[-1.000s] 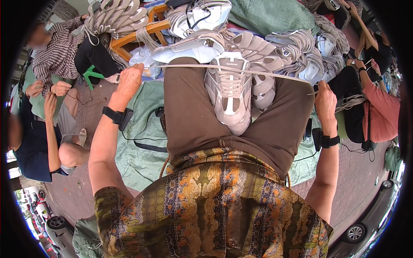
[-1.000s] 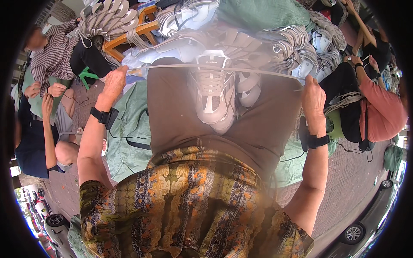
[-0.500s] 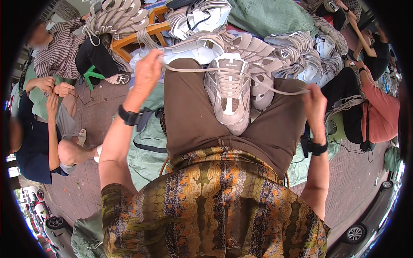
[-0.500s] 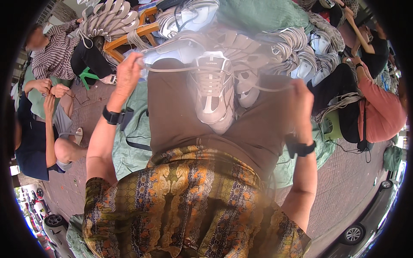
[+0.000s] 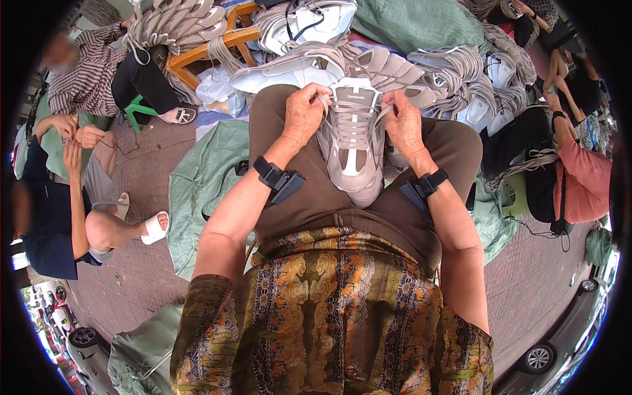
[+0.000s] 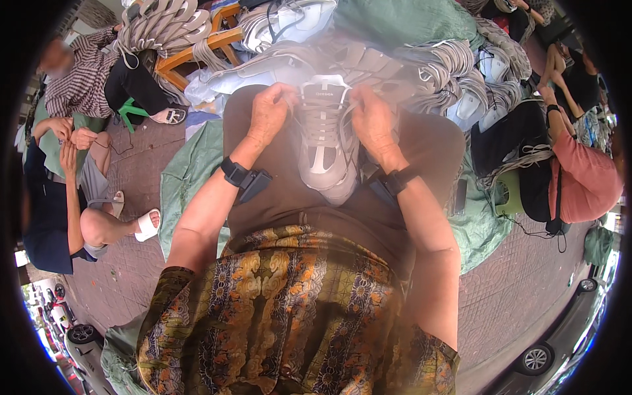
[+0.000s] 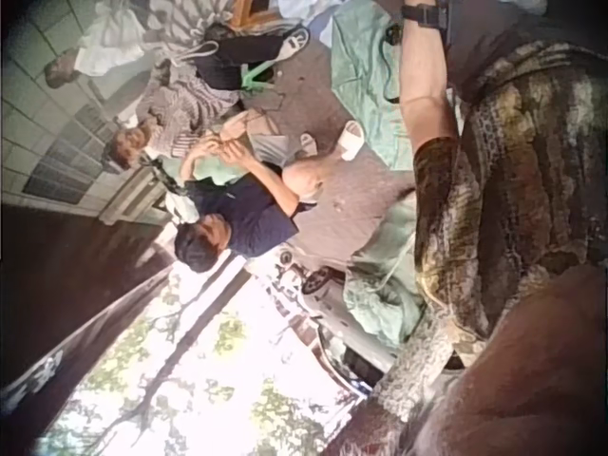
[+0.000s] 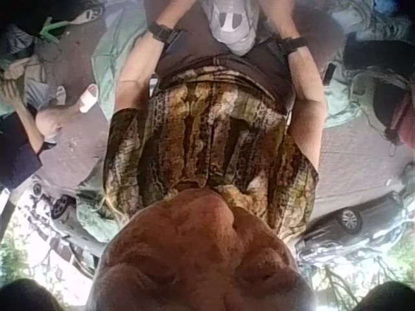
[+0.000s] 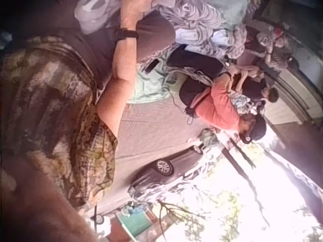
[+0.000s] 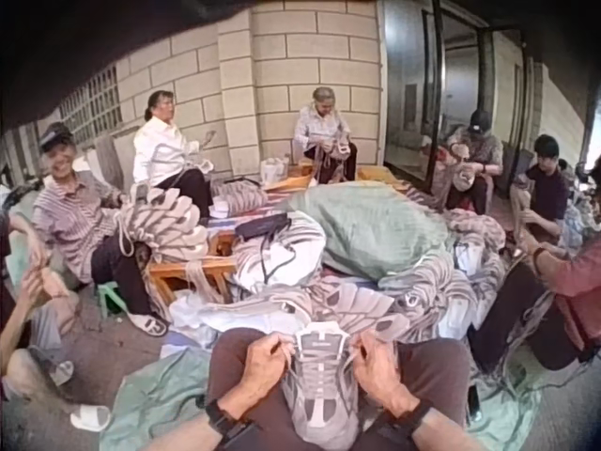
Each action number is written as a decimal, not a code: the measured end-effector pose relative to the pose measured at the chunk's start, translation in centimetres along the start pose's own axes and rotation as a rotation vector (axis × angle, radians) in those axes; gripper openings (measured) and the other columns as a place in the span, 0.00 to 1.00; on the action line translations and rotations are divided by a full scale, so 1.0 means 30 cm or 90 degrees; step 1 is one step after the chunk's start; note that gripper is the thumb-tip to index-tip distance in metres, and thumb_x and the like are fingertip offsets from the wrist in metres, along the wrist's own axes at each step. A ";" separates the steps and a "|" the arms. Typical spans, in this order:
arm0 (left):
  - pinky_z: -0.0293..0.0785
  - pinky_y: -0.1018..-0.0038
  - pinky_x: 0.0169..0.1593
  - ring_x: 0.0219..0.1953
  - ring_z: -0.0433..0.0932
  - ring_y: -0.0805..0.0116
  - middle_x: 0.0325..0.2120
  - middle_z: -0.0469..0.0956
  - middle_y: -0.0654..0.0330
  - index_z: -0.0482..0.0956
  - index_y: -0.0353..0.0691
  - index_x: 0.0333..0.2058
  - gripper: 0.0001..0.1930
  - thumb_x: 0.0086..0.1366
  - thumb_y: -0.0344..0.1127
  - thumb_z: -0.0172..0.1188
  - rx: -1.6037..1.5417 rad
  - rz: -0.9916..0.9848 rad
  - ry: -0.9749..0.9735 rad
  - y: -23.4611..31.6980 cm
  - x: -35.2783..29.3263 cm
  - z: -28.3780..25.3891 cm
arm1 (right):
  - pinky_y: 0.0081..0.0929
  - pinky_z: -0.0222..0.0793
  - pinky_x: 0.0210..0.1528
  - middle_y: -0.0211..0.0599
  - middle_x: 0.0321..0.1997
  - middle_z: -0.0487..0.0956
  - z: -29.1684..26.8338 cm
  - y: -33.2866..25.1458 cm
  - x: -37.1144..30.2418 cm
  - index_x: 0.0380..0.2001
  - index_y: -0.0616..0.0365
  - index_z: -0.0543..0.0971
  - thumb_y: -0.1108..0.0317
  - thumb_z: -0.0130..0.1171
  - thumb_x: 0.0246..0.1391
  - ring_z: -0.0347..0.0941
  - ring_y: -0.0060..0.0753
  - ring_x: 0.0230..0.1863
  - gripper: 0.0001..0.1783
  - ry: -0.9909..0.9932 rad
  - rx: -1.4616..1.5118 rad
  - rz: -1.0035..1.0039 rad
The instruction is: The person threads a long white shoelace through the eyelets of a white sneaker resting on their lap. They repeatedly pull the lace through the eyelets and adjust its position, working on a single shoe throughout the clip.
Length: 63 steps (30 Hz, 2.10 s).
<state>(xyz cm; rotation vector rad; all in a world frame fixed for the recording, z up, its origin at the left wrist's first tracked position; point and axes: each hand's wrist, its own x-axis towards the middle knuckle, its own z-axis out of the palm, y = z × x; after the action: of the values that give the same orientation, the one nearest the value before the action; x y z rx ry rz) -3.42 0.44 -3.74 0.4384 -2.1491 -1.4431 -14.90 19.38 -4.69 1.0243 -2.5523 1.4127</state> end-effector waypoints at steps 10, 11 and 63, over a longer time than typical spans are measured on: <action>0.68 0.81 0.29 0.23 0.70 0.81 0.19 0.76 0.65 0.79 0.36 0.33 0.06 0.60 0.24 0.54 -0.027 -0.017 0.018 -0.033 0.002 -0.003 | 0.18 0.64 0.29 0.27 0.25 0.73 0.017 0.042 0.005 0.34 0.60 0.72 0.75 0.54 0.55 0.63 0.15 0.26 0.03 -0.008 0.038 0.040; 0.67 0.81 0.28 0.22 0.69 0.81 0.18 0.75 0.66 0.79 0.36 0.33 0.06 0.60 0.24 0.53 -0.022 -0.019 0.023 -0.036 0.003 -0.005 | 0.18 0.64 0.29 0.26 0.25 0.73 0.019 0.043 0.007 0.34 0.60 0.72 0.75 0.54 0.55 0.63 0.14 0.26 0.03 -0.002 0.038 0.034; 0.70 0.62 0.32 0.25 0.75 0.53 0.20 0.74 0.52 0.73 0.42 0.39 0.15 0.52 0.21 0.50 0.248 0.139 -0.064 0.005 0.018 -0.007 | 0.37 0.68 0.40 0.44 0.32 0.78 0.010 0.061 0.044 0.38 0.55 0.74 0.75 0.54 0.51 0.74 0.46 0.36 0.10 -0.149 0.016 0.080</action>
<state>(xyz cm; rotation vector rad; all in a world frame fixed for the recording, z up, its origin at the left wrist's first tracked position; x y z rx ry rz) -3.75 0.06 -3.41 0.2590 -2.4784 -0.9475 -16.89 19.11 -5.75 1.1129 -2.8151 1.4357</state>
